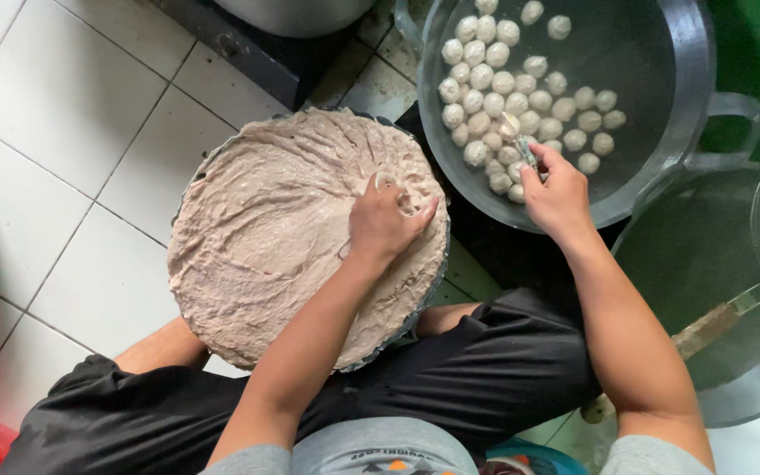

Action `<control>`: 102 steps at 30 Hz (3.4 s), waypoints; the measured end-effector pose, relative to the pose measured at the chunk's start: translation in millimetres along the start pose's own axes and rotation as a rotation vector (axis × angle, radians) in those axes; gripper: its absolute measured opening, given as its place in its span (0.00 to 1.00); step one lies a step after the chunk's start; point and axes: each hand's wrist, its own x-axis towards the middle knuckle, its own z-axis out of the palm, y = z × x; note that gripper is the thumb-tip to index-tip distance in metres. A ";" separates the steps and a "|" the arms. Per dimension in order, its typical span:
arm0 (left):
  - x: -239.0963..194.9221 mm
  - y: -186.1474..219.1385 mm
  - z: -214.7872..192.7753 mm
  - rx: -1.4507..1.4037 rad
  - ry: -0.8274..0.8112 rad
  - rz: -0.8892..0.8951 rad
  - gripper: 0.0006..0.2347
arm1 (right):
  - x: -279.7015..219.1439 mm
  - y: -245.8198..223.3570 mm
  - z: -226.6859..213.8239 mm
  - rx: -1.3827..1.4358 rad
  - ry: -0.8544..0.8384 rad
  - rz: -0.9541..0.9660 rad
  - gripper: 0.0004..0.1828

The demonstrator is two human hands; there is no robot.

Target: The person scoops portions of a thick paste from a large bowl using a spoon and forms them into small balls, dropping them into a pot of water. The process is repeated continuously throughout the clip.

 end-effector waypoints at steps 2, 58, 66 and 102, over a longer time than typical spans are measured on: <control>4.1 -4.3 1.4 -0.065 0.047 0.036 0.19 | -7.2 -14.6 0.5 0.243 -0.220 0.181 0.19; -0.8 -23.5 -56.9 0.094 0.230 -0.137 0.23 | 17.5 49.7 12.4 -0.199 -0.099 0.044 0.24; 16.4 -55.8 -64.0 -0.006 0.191 -0.392 0.36 | 36.1 103.5 12.8 -0.415 -0.007 0.029 0.23; 6.8 -1.6 -18.0 0.121 0.088 -0.002 0.21 | -0.9 -7.6 16.1 0.227 -0.229 0.219 0.23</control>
